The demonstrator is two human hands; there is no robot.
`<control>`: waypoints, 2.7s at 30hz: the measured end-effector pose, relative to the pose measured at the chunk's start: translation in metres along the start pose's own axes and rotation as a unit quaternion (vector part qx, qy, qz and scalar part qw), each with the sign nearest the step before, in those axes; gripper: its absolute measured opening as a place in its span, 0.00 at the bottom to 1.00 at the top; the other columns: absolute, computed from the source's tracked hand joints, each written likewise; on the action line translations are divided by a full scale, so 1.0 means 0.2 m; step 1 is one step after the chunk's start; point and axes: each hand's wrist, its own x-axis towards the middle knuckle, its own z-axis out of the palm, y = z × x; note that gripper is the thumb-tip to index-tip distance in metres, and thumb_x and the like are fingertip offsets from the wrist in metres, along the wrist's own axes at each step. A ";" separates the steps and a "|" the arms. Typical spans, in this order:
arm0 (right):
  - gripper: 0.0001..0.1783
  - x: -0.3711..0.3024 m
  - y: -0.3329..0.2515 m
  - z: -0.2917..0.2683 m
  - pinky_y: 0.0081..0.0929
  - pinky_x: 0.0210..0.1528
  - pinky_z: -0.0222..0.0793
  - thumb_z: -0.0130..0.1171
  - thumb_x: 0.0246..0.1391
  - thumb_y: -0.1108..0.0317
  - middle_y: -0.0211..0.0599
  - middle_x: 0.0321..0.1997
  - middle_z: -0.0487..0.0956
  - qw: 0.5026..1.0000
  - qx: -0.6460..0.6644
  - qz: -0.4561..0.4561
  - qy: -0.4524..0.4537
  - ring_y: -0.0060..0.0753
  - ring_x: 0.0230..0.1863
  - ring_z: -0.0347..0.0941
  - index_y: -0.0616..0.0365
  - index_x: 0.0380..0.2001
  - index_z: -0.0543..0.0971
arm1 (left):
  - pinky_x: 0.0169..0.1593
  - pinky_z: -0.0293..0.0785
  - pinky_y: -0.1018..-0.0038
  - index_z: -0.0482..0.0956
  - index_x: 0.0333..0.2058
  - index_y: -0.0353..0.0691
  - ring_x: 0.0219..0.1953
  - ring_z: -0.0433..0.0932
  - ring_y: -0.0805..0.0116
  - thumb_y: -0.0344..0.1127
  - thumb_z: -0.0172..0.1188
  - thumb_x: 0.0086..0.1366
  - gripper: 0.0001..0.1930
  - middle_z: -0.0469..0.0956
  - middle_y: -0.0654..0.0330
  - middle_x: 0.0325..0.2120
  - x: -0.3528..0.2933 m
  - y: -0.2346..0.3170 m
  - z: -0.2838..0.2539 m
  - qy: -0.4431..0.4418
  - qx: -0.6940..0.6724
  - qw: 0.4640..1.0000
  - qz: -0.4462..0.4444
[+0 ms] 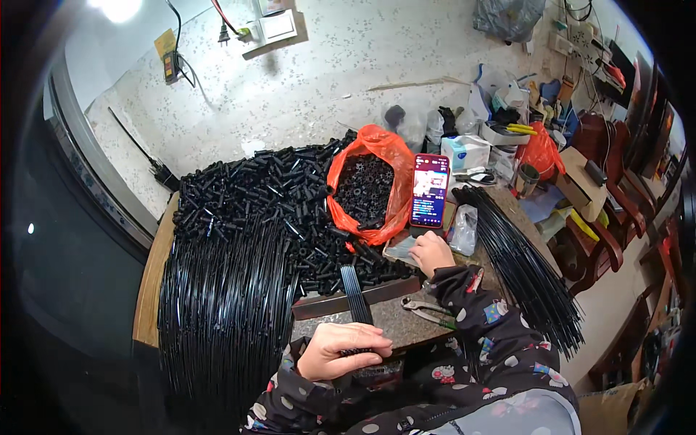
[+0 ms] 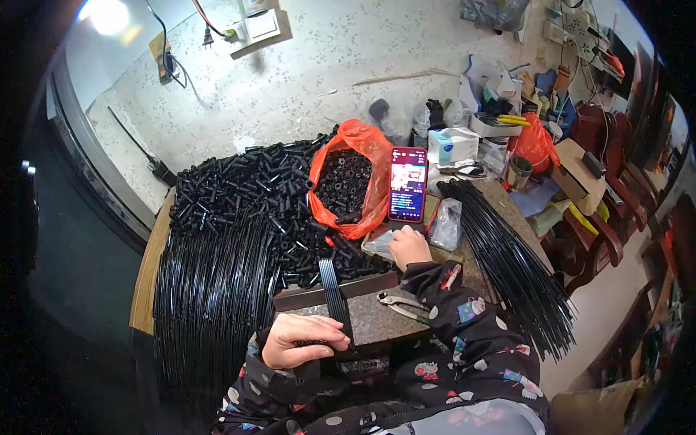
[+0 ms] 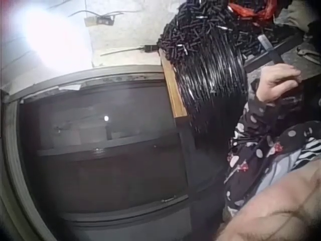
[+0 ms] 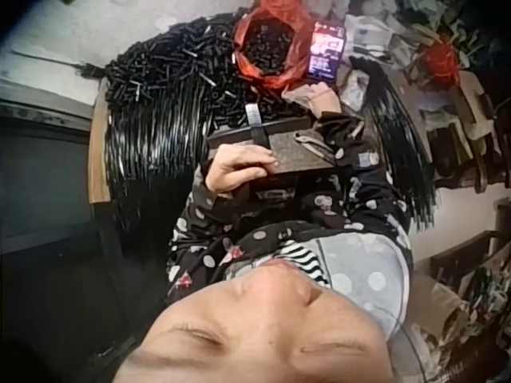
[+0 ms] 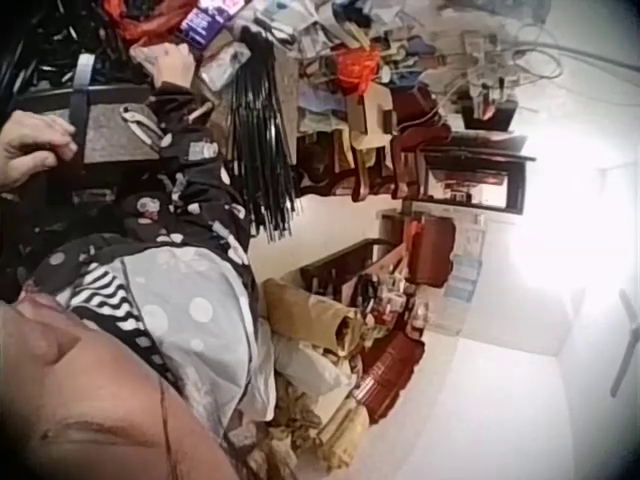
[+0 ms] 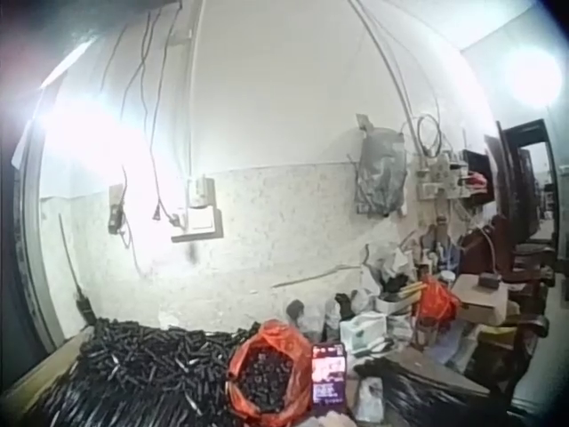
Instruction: Assembling and crimping connectors onto black cables at a workbench.
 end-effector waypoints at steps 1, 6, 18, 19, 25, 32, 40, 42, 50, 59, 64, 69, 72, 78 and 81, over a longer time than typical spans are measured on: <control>0.03 0.00 0.00 0.00 0.25 0.31 0.59 0.52 0.29 0.71 0.30 0.19 0.64 1.000 -0.001 0.001 0.000 0.32 0.28 0.60 0.58 0.15 0.72 | 0.41 0.62 0.72 0.71 0.27 0.30 0.29 0.72 0.64 0.23 0.53 0.40 0.10 0.73 0.55 0.22 0.00 -0.01 0.00 -0.001 -0.001 1.000 0.000; 0.03 -0.01 -0.03 -0.10 0.22 0.31 0.59 0.51 0.32 0.75 0.34 0.23 0.68 0.990 0.123 -0.039 0.065 0.31 0.30 0.63 0.60 0.18 0.72 | 0.40 0.62 0.73 0.71 0.26 0.30 0.28 0.72 0.65 0.23 0.53 0.41 0.09 0.73 0.55 0.21 0.03 -0.01 0.04 0.044 0.004 0.998 -0.038; 0.15 -0.17 -0.53 -0.57 0.21 0.27 0.59 0.49 0.28 0.82 0.36 0.23 0.66 0.960 0.259 -0.097 0.051 0.33 0.25 0.62 0.61 0.27 0.72 | 0.27 0.66 0.82 0.71 0.26 0.34 0.23 0.72 0.72 0.28 0.53 0.45 0.07 0.73 0.57 0.21 0.05 -0.04 0.03 0.142 0.063 0.987 -0.036; 0.15 -0.18 -0.53 -0.58 0.21 0.27 0.59 0.49 0.28 0.82 0.36 0.23 0.66 0.962 0.248 -0.098 0.058 0.33 0.25 0.62 0.61 0.27 0.72 | 0.27 0.66 0.82 0.72 0.26 0.34 0.23 0.72 0.72 0.28 0.53 0.45 0.07 0.73 0.57 0.20 0.05 -0.04 0.04 0.141 0.066 0.987 -0.028; 0.17 -0.19 -0.53 -0.59 0.24 0.27 0.58 0.51 0.26 0.81 0.35 0.22 0.65 0.959 0.248 -0.127 0.052 0.34 0.25 0.61 0.62 0.28 0.71 | 0.29 0.66 0.81 0.71 0.27 0.34 0.24 0.72 0.73 0.27 0.53 0.45 0.07 0.72 0.59 0.21 0.04 -0.04 0.07 0.143 0.103 0.984 -0.014; 0.19 -0.15 -0.49 -0.61 0.21 0.21 0.61 0.49 0.21 0.75 0.29 0.20 0.67 0.961 0.142 -0.226 0.067 0.30 0.20 0.61 0.59 0.28 0.72 | 0.28 0.66 0.81 0.71 0.27 0.34 0.24 0.71 0.70 0.28 0.53 0.45 0.08 0.72 0.58 0.21 0.05 -0.04 0.09 0.136 0.108 0.985 -0.011; 0.18 -0.13 -0.47 -0.67 0.19 0.22 0.60 0.50 0.25 0.77 0.29 0.21 0.67 0.959 0.152 -0.241 0.009 0.28 0.21 0.61 0.55 0.29 0.73 | 0.28 0.66 0.80 0.71 0.28 0.35 0.24 0.71 0.69 0.29 0.54 0.45 0.09 0.72 0.58 0.21 0.07 -0.03 0.12 0.136 0.111 0.985 0.005; 0.15 -0.15 -0.49 -0.66 0.18 0.24 0.59 0.51 0.29 0.79 0.32 0.21 0.67 0.947 0.304 -0.095 -0.047 0.29 0.23 0.62 0.56 0.28 0.73 | 0.29 0.66 0.80 0.71 0.27 0.35 0.24 0.72 0.69 0.29 0.55 0.44 0.08 0.72 0.58 0.21 0.06 -0.03 0.12 0.136 0.093 0.986 0.000; 0.15 -0.12 -0.43 -0.63 0.20 0.26 0.59 0.51 0.29 0.79 0.33 0.22 0.67 0.929 0.308 -0.201 -0.032 0.31 0.24 0.62 0.57 0.28 0.72 | 0.30 0.66 0.79 0.70 0.28 0.36 0.26 0.71 0.68 0.29 0.55 0.44 0.10 0.72 0.58 0.23 0.07 -0.01 0.13 0.110 0.105 0.988 -0.003; 0.19 -0.08 -0.46 -0.61 0.24 0.28 0.60 0.51 0.26 0.79 0.36 0.23 0.67 0.894 0.405 -0.189 -0.035 0.35 0.27 0.62 0.62 0.31 0.69 | 0.32 0.65 0.79 0.70 0.30 0.37 0.28 0.70 0.69 0.32 0.54 0.45 0.11 0.71 0.57 0.25 0.06 -0.04 0.11 0.081 0.081 0.993 -0.021; 0.13 -0.03 -0.49 -0.61 0.24 0.28 0.59 0.51 0.31 0.79 0.36 0.23 0.67 0.906 0.261 -0.334 -0.014 0.34 0.25 0.62 0.62 0.28 0.70 | 0.32 0.64 0.78 0.70 0.31 0.39 0.27 0.71 0.69 0.34 0.53 0.47 0.10 0.71 0.58 0.25 0.04 -0.06 0.09 0.026 0.082 0.992 -0.097; 0.15 -0.02 -0.51 -0.62 0.24 0.31 0.59 0.50 0.31 0.80 0.39 0.26 0.67 0.891 0.353 -0.281 -0.057 0.33 0.27 0.62 0.62 0.30 0.70 | 0.33 0.63 0.77 0.70 0.30 0.38 0.24 0.70 0.71 0.35 0.53 0.47 0.11 0.71 0.58 0.20 0.05 -0.04 0.11 0.068 0.080 0.991 -0.080; 0.18 -0.03 -0.60 -0.63 0.25 0.34 0.59 0.50 0.29 0.80 0.38 0.28 0.67 0.907 0.359 -0.205 -0.083 0.37 0.31 0.62 0.63 0.32 0.69 | 0.33 0.63 0.78 0.69 0.32 0.38 0.28 0.68 0.74 0.34 0.54 0.45 0.13 0.71 0.58 0.26 0.04 -0.07 0.12 0.047 0.067 0.992 -0.101; 0.17 -0.07 -0.54 -0.65 0.26 0.30 0.60 0.48 0.25 0.82 0.37 0.26 0.68 0.925 0.290 -0.226 -0.097 0.37 0.27 0.64 0.61 0.28 0.70 | 0.42 0.41 0.42 0.52 0.47 0.44 0.52 0.38 0.49 0.53 0.53 0.38 0.37 0.38 0.47 0.50 -0.13 -0.39 0.26 0.015 0.485 0.842 -0.236; 0.14 -0.18 -0.61 -0.64 0.23 0.28 0.63 0.46 0.30 0.77 0.37 0.24 0.69 0.849 0.369 -0.304 -0.225 0.35 0.26 0.66 0.61 0.28 0.70 | 0.42 0.43 0.43 0.51 0.47 0.40 0.52 0.40 0.50 0.52 0.56 0.33 0.41 0.40 0.46 0.50 -0.20 -0.49 0.27 0.039 0.567 0.803 -0.179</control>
